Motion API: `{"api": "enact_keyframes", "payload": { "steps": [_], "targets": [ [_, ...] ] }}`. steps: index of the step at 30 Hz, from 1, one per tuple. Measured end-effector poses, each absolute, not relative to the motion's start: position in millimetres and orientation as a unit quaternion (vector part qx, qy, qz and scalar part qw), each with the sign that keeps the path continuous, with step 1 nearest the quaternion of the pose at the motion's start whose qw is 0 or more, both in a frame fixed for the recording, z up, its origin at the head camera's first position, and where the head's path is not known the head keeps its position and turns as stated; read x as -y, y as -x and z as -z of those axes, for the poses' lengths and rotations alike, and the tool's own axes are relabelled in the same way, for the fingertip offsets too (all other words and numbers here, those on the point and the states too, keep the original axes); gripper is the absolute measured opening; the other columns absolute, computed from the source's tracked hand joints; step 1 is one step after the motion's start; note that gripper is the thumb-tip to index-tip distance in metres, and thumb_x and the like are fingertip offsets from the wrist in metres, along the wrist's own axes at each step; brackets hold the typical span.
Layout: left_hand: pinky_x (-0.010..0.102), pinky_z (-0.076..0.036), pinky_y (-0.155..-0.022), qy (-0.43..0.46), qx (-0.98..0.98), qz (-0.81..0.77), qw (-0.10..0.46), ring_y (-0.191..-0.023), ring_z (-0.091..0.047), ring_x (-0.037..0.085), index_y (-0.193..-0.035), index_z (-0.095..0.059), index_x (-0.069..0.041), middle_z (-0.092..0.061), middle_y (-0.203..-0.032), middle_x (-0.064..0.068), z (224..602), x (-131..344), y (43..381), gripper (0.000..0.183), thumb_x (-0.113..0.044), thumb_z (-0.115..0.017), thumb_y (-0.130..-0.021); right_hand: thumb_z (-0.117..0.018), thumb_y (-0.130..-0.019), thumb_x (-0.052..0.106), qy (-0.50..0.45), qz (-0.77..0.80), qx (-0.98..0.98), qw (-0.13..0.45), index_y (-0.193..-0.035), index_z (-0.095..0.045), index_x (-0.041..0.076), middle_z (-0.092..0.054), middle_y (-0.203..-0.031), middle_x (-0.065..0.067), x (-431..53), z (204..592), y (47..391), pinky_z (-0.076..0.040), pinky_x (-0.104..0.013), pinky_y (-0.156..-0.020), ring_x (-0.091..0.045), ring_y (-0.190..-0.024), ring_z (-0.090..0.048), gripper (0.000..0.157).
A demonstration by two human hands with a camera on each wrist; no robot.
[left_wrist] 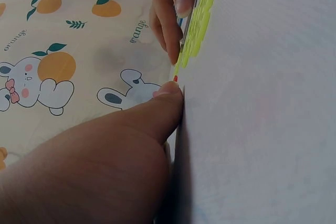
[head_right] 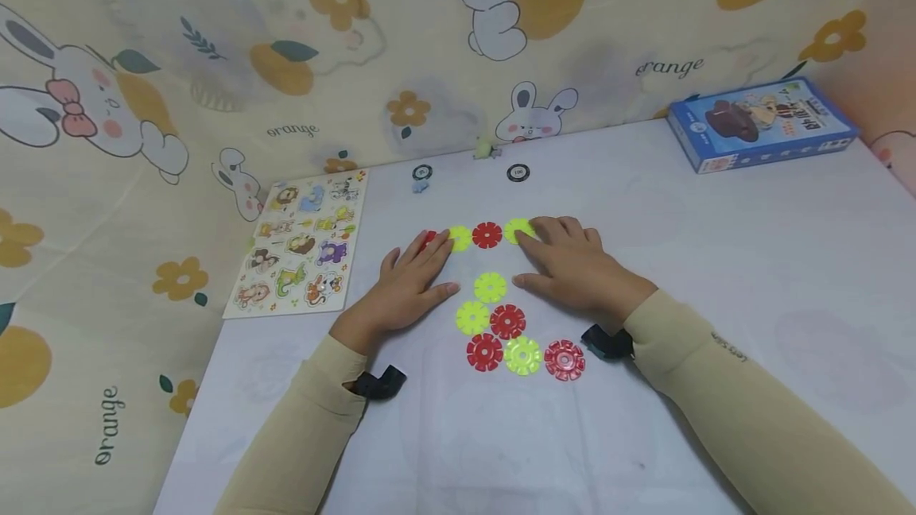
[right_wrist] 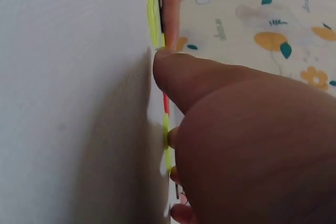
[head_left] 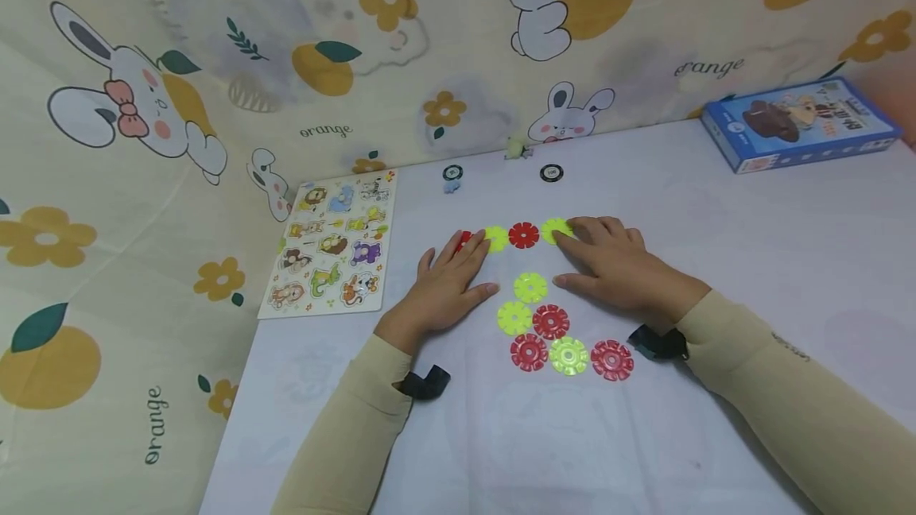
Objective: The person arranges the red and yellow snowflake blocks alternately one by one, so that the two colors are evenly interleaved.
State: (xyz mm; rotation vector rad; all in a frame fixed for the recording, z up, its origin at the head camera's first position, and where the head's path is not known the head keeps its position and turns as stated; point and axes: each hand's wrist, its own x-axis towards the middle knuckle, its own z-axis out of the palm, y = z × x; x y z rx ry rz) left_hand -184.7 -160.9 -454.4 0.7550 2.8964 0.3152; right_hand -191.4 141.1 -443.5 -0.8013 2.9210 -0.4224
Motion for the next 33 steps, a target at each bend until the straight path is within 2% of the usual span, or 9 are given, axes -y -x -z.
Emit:
{"api": "enact_keyframes", "payload": {
  "steps": [7, 10, 14, 17, 20, 23, 28, 30, 33],
  "targets": [
    [0.059, -0.001, -0.108, -0.249, -0.960, -0.107, 0.065, -0.144, 0.008, 0.018, -0.155, -0.011, -0.028, 0.000, -0.159, -0.013, 454.1, 161.3, 185.0, 0.077, -0.068, -0.031, -0.092, -0.054, -0.082, 0.070, 0.263, 0.141, -0.953, 0.051, -0.151, -0.033, 0.023, -0.018, -0.158, -0.005, -139.1, 442.1, 190.4, -0.017, -0.062, -0.098, -0.037, -0.141, -0.007, 0.086],
    [0.058, 0.000, -0.108, -0.248, -0.961, -0.106, 0.065, -0.144, 0.009, 0.017, -0.155, -0.010, -0.029, 0.002, -0.158, -0.015, 454.3, 161.6, 185.0, 0.077, -0.069, -0.031, -0.092, -0.053, -0.081, 0.071, 0.262, 0.146, -0.952, 0.056, -0.151, -0.031, 0.026, -0.014, -0.159, -0.003, -139.1, 443.0, 191.0, -0.017, -0.062, -0.098, -0.036, -0.142, -0.006, 0.086],
    [0.059, 0.000, -0.108, -0.248, -0.960, -0.110, 0.069, -0.144, 0.008, 0.018, -0.155, -0.010, -0.029, 0.001, -0.158, -0.014, 454.3, 161.7, 184.8, 0.077, -0.069, -0.031, -0.092, -0.058, -0.083, 0.065, 0.250, 0.198, -0.947, 0.051, -0.152, -0.029, 0.030, -0.012, -0.159, -0.002, -137.0, 441.8, 192.8, -0.020, -0.065, -0.098, -0.035, -0.141, -0.009, 0.083],
    [0.059, 0.000, -0.108, -0.247, -0.959, -0.116, 0.074, -0.144, 0.008, 0.018, -0.155, -0.010, -0.028, 0.001, -0.158, -0.014, 455.2, 162.0, 184.7, 0.078, -0.069, -0.031, -0.092, -0.062, -0.087, 0.054, 0.237, 0.287, -0.927, 0.049, -0.150, -0.032, 0.028, -0.022, -0.155, -0.004, -134.7, 435.6, 191.2, -0.027, -0.064, -0.099, -0.032, -0.138, -0.020, 0.075],
    [0.058, 0.000, -0.108, -0.247, -0.959, -0.119, 0.074, -0.144, 0.008, 0.017, -0.155, -0.011, -0.028, 0.001, -0.159, -0.014, 455.1, 161.9, 184.3, 0.078, -0.069, -0.031, -0.092, -0.063, -0.089, 0.047, 0.220, 0.399, -0.886, 0.082, -0.147, -0.037, 0.026, -0.036, -0.146, -0.002, -133.3, 427.9, 184.1, -0.039, -0.058, -0.094, -0.028, -0.129, -0.037, 0.066],
    [0.059, 0.001, -0.108, -0.247, -0.959, -0.119, 0.074, -0.144, 0.009, 0.017, -0.155, -0.010, -0.028, 0.002, -0.158, -0.015, 454.1, 161.2, 184.5, 0.077, -0.068, -0.032, -0.092, -0.064, -0.089, 0.046, 0.212, 0.469, -0.845, 0.142, -0.145, -0.039, 0.027, -0.045, -0.137, -0.001, -133.7, 424.6, 172.8, -0.046, -0.052, -0.089, -0.025, -0.119, -0.047, 0.064],
    [0.059, 0.000, -0.108, -0.250, -0.959, -0.114, 0.070, -0.144, 0.009, 0.018, -0.155, -0.011, -0.029, 0.002, -0.158, -0.016, 453.1, 160.5, 184.6, 0.077, -0.068, -0.032, -0.092, -0.075, -0.080, 0.043, 0.230, 0.445, -0.832, 0.238, -0.139, -0.047, 0.032, -0.048, -0.130, 0.007, -135.5, 429.2, 156.2, -0.045, -0.041, -0.092, -0.017, -0.118, -0.042, 0.066],
    [0.058, 0.000, -0.108, -0.250, -0.959, -0.114, 0.067, -0.144, 0.007, 0.018, -0.155, -0.012, -0.028, 0.001, -0.158, -0.015, 453.2, 160.2, 184.6, 0.077, -0.069, -0.031, -0.092, -0.079, -0.078, 0.038, 0.249, 0.421, -0.836, 0.249, -0.132, -0.055, 0.033, -0.047, -0.125, 0.009, -135.3, 431.0, 152.5, -0.043, -0.038, -0.093, -0.014, -0.118, -0.039, 0.059],
    [0.058, 0.000, -0.108, -0.248, -0.959, -0.116, 0.068, -0.144, 0.008, 0.018, -0.155, -0.012, -0.029, 0.001, -0.158, -0.015, 453.9, 160.2, 184.6, 0.077, -0.068, -0.032, -0.092, -0.080, -0.078, 0.031, 0.286, 0.391, -0.843, 0.233, -0.120, -0.063, 0.031, -0.049, -0.115, 0.009, -133.8, 431.8, 150.3, -0.045, -0.035, -0.090, -0.012, -0.115, -0.041, 0.045]
  ]
}}
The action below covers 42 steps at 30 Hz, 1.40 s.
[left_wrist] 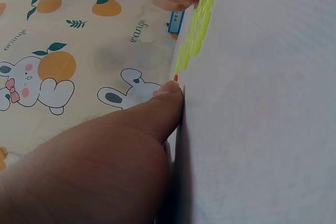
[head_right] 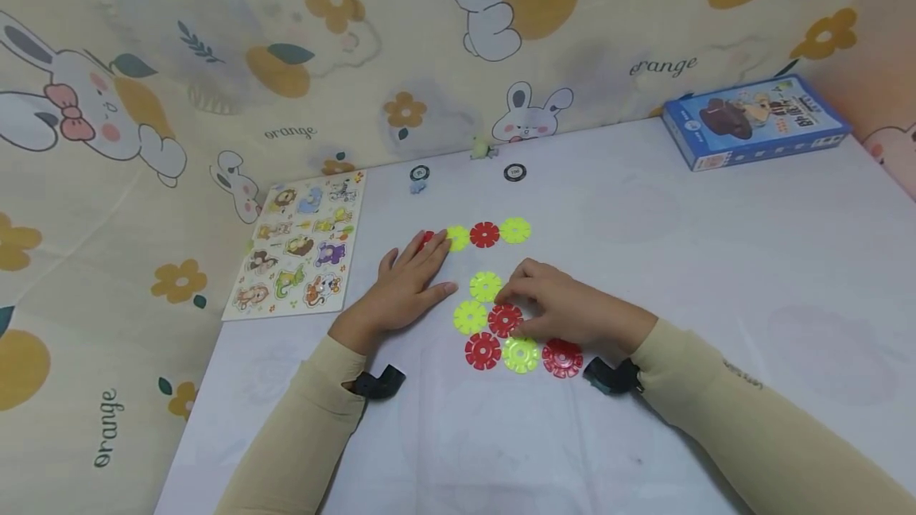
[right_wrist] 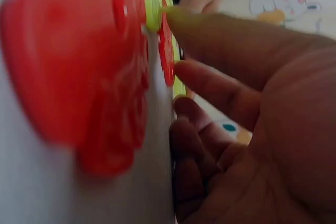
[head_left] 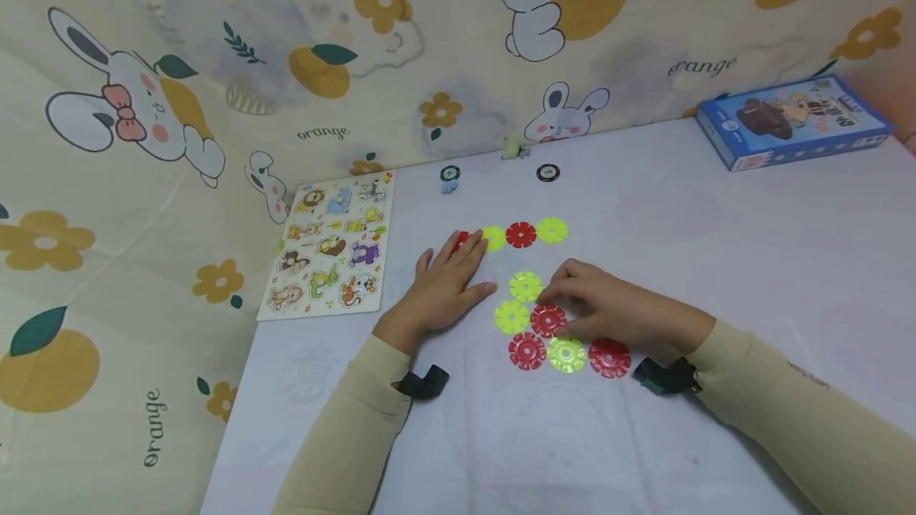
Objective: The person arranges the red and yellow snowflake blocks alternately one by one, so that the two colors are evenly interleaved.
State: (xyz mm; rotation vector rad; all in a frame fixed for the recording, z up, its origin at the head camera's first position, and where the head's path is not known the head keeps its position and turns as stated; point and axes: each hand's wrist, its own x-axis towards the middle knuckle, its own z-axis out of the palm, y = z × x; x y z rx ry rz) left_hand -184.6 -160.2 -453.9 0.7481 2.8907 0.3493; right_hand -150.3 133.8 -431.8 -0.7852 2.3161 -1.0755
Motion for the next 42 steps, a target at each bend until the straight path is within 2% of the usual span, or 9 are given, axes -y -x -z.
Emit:
{"api": "enact_keyframes", "payload": {
  "steps": [5, 12, 19, 24, 29, 31, 36, 39, 42],
  "targets": [
    [0.058, 0.001, -0.108, -0.247, -0.960, -0.116, 0.068, -0.144, 0.007, 0.018, -0.155, -0.012, -0.028, 0.000, -0.158, -0.014, 455.0, 161.4, 183.6, 0.079, -0.069, -0.032, -0.091, -0.080, -0.080, 0.026, 0.275, 0.387, -0.851, 0.224, -0.104, -0.064, 0.027, -0.057, -0.106, 0.008, -132.3, 430.6, 150.3, -0.049, -0.030, -0.083, -0.014, -0.103, -0.050, 0.029],
    [0.058, 0.001, -0.108, -0.248, -0.959, -0.118, 0.065, -0.144, 0.006, 0.019, -0.155, -0.014, -0.027, -0.001, -0.159, -0.013, 455.3, 161.5, 183.9, 0.078, -0.069, -0.032, -0.091, -0.084, -0.073, 0.028, 0.274, 0.392, -0.843, 0.248, -0.111, -0.064, 0.030, -0.054, -0.111, 0.009, -133.6, 428.5, 151.0, -0.048, -0.031, -0.084, -0.013, -0.109, -0.047, 0.043],
    [0.058, 0.001, -0.108, -0.251, -0.959, -0.117, 0.066, -0.144, 0.007, 0.018, -0.155, -0.012, -0.028, 0.001, -0.158, -0.015, 454.8, 161.7, 184.4, 0.078, -0.069, -0.032, -0.091, -0.080, -0.080, 0.028, 0.236, 0.419, -0.844, 0.238, -0.095, -0.061, 0.024, -0.060, -0.093, 0.001, -139.6, 426.7, 155.2, -0.052, -0.033, -0.073, -0.022, -0.091, -0.055, 0.024],
    [0.058, 0.001, -0.108, -0.253, -0.958, -0.114, 0.066, -0.144, 0.007, 0.019, -0.155, -0.011, -0.029, 0.002, -0.158, -0.016, 454.9, 161.2, 184.5, 0.077, -0.068, -0.033, -0.092, -0.074, -0.085, 0.032, 0.206, 0.451, -0.845, 0.199, -0.102, -0.064, 0.022, -0.061, -0.095, -0.001, -155.8, 429.3, 170.7, -0.053, -0.033, -0.073, -0.024, -0.091, -0.055, 0.022],
    [0.058, 0.001, -0.108, -0.250, -0.959, -0.114, 0.067, -0.144, 0.008, 0.019, -0.155, -0.012, -0.029, 0.002, -0.158, -0.016, 454.5, 160.2, 184.5, 0.077, -0.068, -0.034, -0.092, -0.064, -0.092, 0.037, 0.095, 0.482, -0.862, 0.127, -0.113, -0.061, 0.018, -0.060, -0.100, -0.005, -176.0, 435.4, 189.2, -0.053, -0.031, -0.069, -0.025, -0.087, -0.057, 0.028],
    [0.059, 0.001, -0.108, -0.249, -0.960, -0.113, 0.067, -0.144, 0.008, 0.018, -0.155, -0.011, -0.029, 0.002, -0.158, -0.016, 454.7, 160.3, 184.4, 0.077, -0.068, -0.033, -0.092, -0.061, -0.094, 0.034, 0.050, 0.509, -0.852, 0.110, -0.120, -0.057, 0.015, -0.058, -0.105, -0.008, -182.6, 437.4, 193.8, -0.053, -0.029, -0.070, -0.026, -0.085, -0.060, 0.032],
    [0.059, 0.000, -0.108, -0.247, -0.960, -0.111, 0.065, -0.144, 0.006, 0.019, -0.155, -0.012, -0.028, 0.000, -0.158, -0.014, 453.3, 159.9, 183.5, 0.078, -0.068, -0.033, -0.092, -0.060, -0.096, 0.030, 0.018, 0.526, -0.846, 0.087, -0.136, -0.047, 0.012, -0.051, -0.121, -0.011, -190.7, 436.9, 197.2, -0.053, -0.029, -0.076, -0.027, -0.097, -0.062, 0.047],
    [0.059, 0.000, -0.108, -0.247, -0.960, -0.111, 0.066, -0.144, 0.005, 0.020, -0.155, -0.013, -0.027, 0.000, -0.159, -0.013, 452.1, 159.6, 183.1, 0.077, -0.067, -0.033, -0.092, -0.063, -0.094, 0.034, 0.045, 0.455, -0.887, 0.069, -0.136, -0.050, 0.013, -0.044, -0.132, -0.013, -189.7, 432.8, 196.0, -0.052, -0.040, -0.083, -0.031, -0.111, -0.054, 0.049],
    [0.059, 0.001, -0.108, -0.247, -0.960, -0.111, 0.067, -0.144, 0.007, 0.019, -0.155, -0.011, -0.028, 0.000, -0.159, -0.014, 452.0, 159.7, 183.2, 0.077, -0.067, -0.034, -0.092, -0.066, -0.090, 0.036, 0.101, 0.344, -0.930, 0.075, -0.137, -0.052, 0.011, -0.035, -0.143, -0.015, -186.1, 428.5, 193.3, -0.045, -0.055, -0.088, -0.038, -0.126, -0.036, 0.055]
  ]
}}
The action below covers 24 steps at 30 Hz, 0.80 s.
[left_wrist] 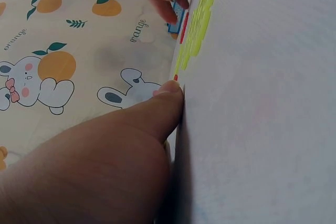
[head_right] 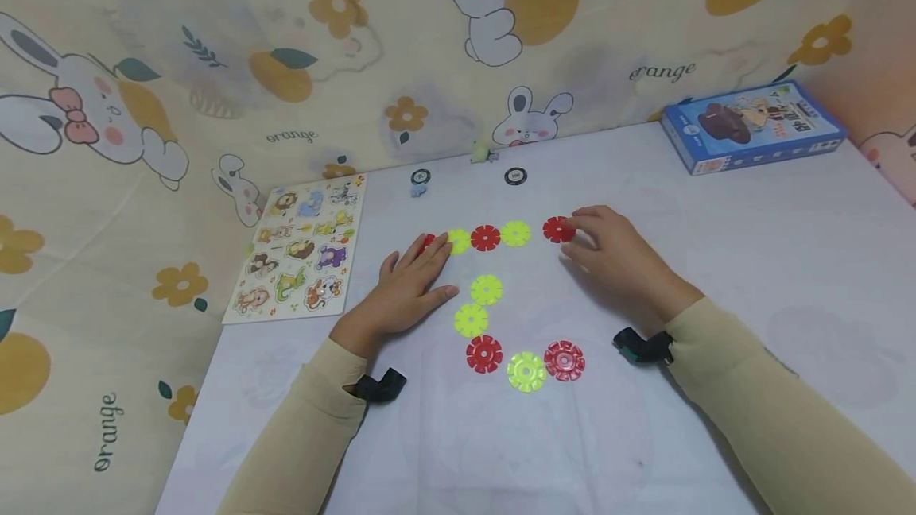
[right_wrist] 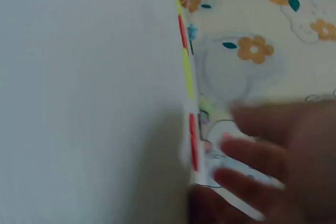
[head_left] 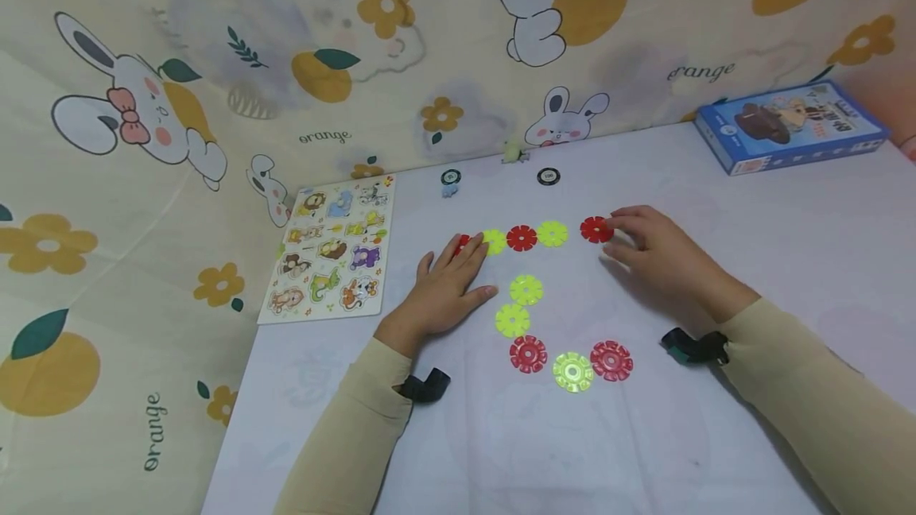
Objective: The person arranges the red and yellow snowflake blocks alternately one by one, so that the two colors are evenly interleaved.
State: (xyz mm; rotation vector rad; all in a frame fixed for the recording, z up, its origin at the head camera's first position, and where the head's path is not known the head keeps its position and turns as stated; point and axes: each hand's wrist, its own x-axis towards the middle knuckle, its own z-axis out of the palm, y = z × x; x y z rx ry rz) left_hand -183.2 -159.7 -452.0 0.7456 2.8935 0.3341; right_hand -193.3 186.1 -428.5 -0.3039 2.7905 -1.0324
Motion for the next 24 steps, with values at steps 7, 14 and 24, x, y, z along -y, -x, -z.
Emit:
{"api": "enact_keyframes", "payload": {
  "steps": [7, 14, 24],
  "targets": [
    [0.059, 0.000, -0.108, -0.246, -0.962, -0.104, 0.063, -0.144, 0.007, 0.019, -0.155, -0.011, -0.028, 0.001, -0.158, -0.014, 455.2, 160.3, 183.3, 0.077, -0.068, -0.031, -0.092, -0.066, -0.086, 0.048, 0.204, 0.170, -0.960, 0.087, -0.149, -0.037, 0.014, -0.022, -0.154, -0.013, -179.0, 434.0, 184.7, -0.031, -0.065, -0.096, -0.041, -0.136, -0.015, 0.077],
    [0.058, 0.001, -0.108, -0.244, -0.962, -0.107, 0.064, -0.144, 0.006, 0.019, -0.155, -0.011, -0.028, 0.000, -0.159, -0.014, 454.3, 159.4, 183.6, 0.077, -0.068, -0.031, -0.092, -0.064, -0.082, 0.059, 0.216, 0.144, -0.963, 0.072, -0.150, -0.035, 0.018, -0.020, -0.156, -0.012, -172.4, 439.8, 183.0, -0.028, -0.063, -0.093, -0.042, -0.137, -0.013, 0.084],
    [0.059, 0.001, -0.108, -0.245, -0.961, -0.109, 0.065, -0.144, 0.007, 0.018, -0.155, -0.013, -0.028, -0.001, -0.159, -0.014, 453.5, 158.5, 183.2, 0.077, -0.067, -0.035, -0.092, -0.067, -0.081, 0.057, 0.198, 0.211, -0.956, 0.047, -0.148, -0.038, 0.023, -0.021, -0.155, -0.010, -167.0, 435.9, 180.6, -0.027, -0.065, -0.095, -0.040, -0.136, -0.016, 0.080]
  ]
}}
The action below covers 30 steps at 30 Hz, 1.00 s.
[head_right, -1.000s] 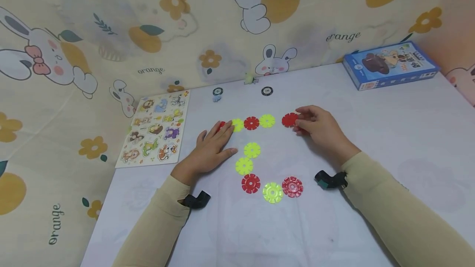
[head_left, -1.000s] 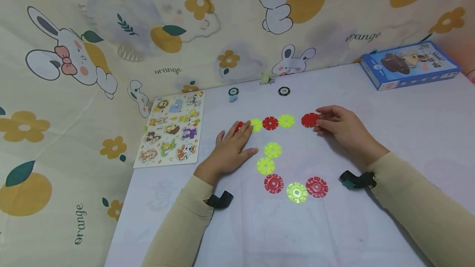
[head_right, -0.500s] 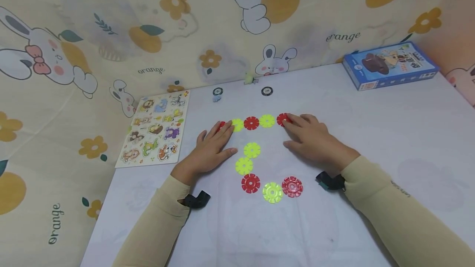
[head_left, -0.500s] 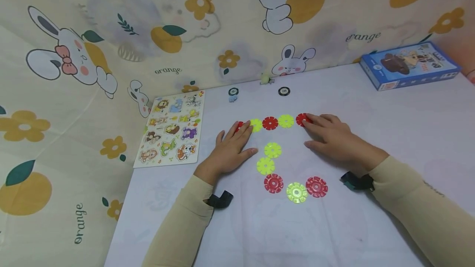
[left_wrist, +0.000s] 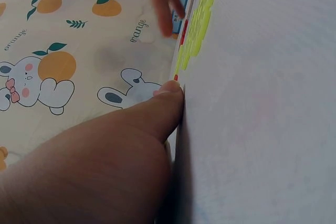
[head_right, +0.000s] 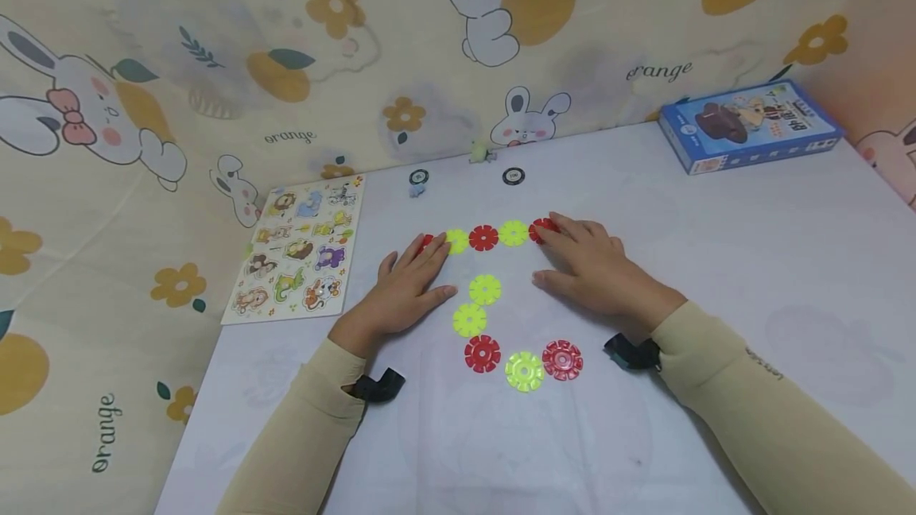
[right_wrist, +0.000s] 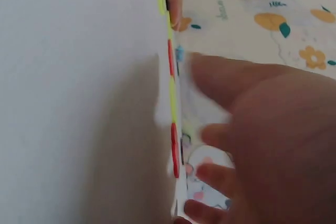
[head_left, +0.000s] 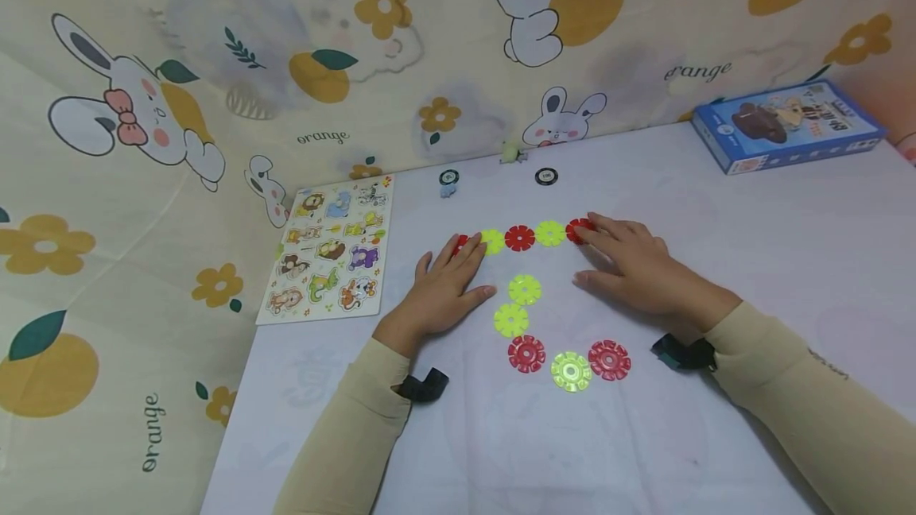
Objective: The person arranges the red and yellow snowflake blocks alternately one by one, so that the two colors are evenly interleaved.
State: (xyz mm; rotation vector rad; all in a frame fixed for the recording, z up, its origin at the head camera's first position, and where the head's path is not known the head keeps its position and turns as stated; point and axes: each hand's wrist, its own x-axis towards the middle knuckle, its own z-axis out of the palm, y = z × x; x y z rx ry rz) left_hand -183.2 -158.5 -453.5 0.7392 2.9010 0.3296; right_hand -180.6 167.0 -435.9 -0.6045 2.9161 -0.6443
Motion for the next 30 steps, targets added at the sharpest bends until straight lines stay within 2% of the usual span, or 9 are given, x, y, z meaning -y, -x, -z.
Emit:
{"api": "enact_keyframes", "payload": {
  "steps": [4, 8, 12, 15, 19, 20, 22, 25, 30],
  "targets": [
    [0.059, 0.000, -0.108, -0.248, -0.960, -0.111, 0.064, -0.144, 0.006, 0.019, -0.155, -0.013, -0.027, -0.002, -0.159, -0.012, 452.8, 158.5, 183.0, 0.076, -0.066, -0.034, -0.093, -0.069, -0.085, 0.044, 0.193, 0.342, -0.919, 0.039, -0.145, -0.041, 0.024, -0.035, -0.146, -0.006, -160.1, 431.7, 179.6, -0.038, -0.060, -0.094, -0.031, -0.131, -0.032, 0.069],
    [0.058, 0.000, -0.108, -0.249, -0.961, -0.107, 0.061, -0.144, 0.005, 0.020, -0.155, -0.014, -0.026, -0.002, -0.159, -0.011, 452.2, 158.5, 183.1, 0.077, -0.067, -0.033, -0.093, -0.069, -0.088, 0.039, 0.198, 0.452, -0.865, 0.091, -0.143, -0.042, 0.020, -0.049, -0.135, -0.003, -146.0, 430.2, 175.3, -0.045, -0.049, -0.091, -0.024, -0.119, -0.046, 0.064],
    [0.058, 0.000, -0.108, -0.247, -0.962, -0.101, 0.061, -0.144, 0.007, 0.018, -0.155, -0.012, -0.028, 0.000, -0.159, -0.014, 452.5, 158.9, 183.8, 0.077, -0.068, -0.031, -0.092, -0.071, -0.085, 0.042, 0.216, 0.448, -0.856, 0.143, -0.144, -0.042, 0.022, -0.050, -0.132, 0.001, -128.4, 433.1, 168.3, -0.044, -0.044, -0.093, -0.021, -0.119, -0.044, 0.069],
    [0.058, 0.000, -0.108, -0.246, -0.962, -0.100, 0.060, -0.144, 0.007, 0.018, -0.155, -0.012, -0.028, 0.001, -0.158, -0.015, 453.3, 159.7, 184.2, 0.078, -0.069, -0.031, -0.092, -0.074, -0.081, 0.045, 0.235, 0.388, -0.881, 0.137, -0.141, -0.047, 0.024, -0.047, -0.128, 0.005, -117.7, 437.6, 164.4, -0.041, -0.047, -0.095, -0.019, -0.121, -0.040, 0.070],
    [0.058, 0.000, -0.108, -0.246, -0.962, -0.101, 0.060, -0.144, 0.007, 0.019, -0.155, -0.012, -0.028, 0.001, -0.158, -0.015, 454.4, 160.3, 184.5, 0.078, -0.069, -0.032, -0.091, -0.078, -0.078, 0.041, 0.245, 0.328, -0.908, 0.091, -0.130, -0.057, 0.023, -0.047, -0.120, 0.004, -109.0, 443.6, 162.8, -0.035, -0.051, -0.092, -0.019, -0.118, -0.038, 0.059],
    [0.058, 0.000, -0.108, -0.246, -0.962, -0.102, 0.060, -0.144, 0.006, 0.019, -0.155, -0.012, -0.028, 0.000, -0.158, -0.014, 454.4, 160.3, 184.5, 0.078, -0.069, -0.032, -0.091, -0.078, -0.078, 0.039, 0.240, 0.330, -0.909, 0.087, -0.126, -0.058, 0.022, -0.047, -0.118, 0.005, -108.0, 444.3, 162.6, -0.035, -0.049, -0.093, -0.019, -0.116, -0.040, 0.055],
    [0.058, 0.000, -0.108, -0.245, -0.962, -0.103, 0.063, -0.144, 0.007, 0.019, -0.155, -0.012, -0.028, 0.000, -0.158, -0.014, 454.4, 160.3, 184.5, 0.078, -0.069, -0.032, -0.091, -0.079, -0.079, 0.033, 0.221, 0.358, -0.902, 0.095, -0.118, -0.058, 0.023, -0.050, -0.113, 0.005, -108.0, 443.8, 162.3, -0.039, -0.043, -0.092, -0.017, -0.111, -0.043, 0.046],
    [0.057, 0.000, -0.109, -0.245, -0.962, -0.104, 0.067, -0.144, 0.007, 0.019, -0.155, -0.012, -0.028, -0.001, -0.159, -0.013, 453.5, 160.0, 183.9, 0.078, -0.068, -0.033, -0.092, -0.076, -0.084, 0.028, 0.180, 0.431, -0.875, 0.128, -0.110, -0.055, 0.023, -0.055, -0.105, 0.004, -113.5, 439.2, 162.3, -0.047, -0.037, -0.083, -0.018, -0.101, -0.050, 0.034],
    [0.058, 0.000, -0.108, -0.249, -0.960, -0.112, 0.070, -0.144, 0.005, 0.020, -0.155, -0.014, -0.027, -0.003, -0.159, -0.011, 450.4, 158.6, 182.2, 0.077, -0.067, -0.034, -0.092, -0.068, -0.091, 0.029, 0.138, 0.509, -0.841, 0.123, -0.109, -0.057, 0.020, -0.060, -0.098, -0.003, -139.4, 430.5, 171.3, -0.052, -0.037, -0.070, -0.025, -0.088, -0.057, 0.023]
  ]
}}
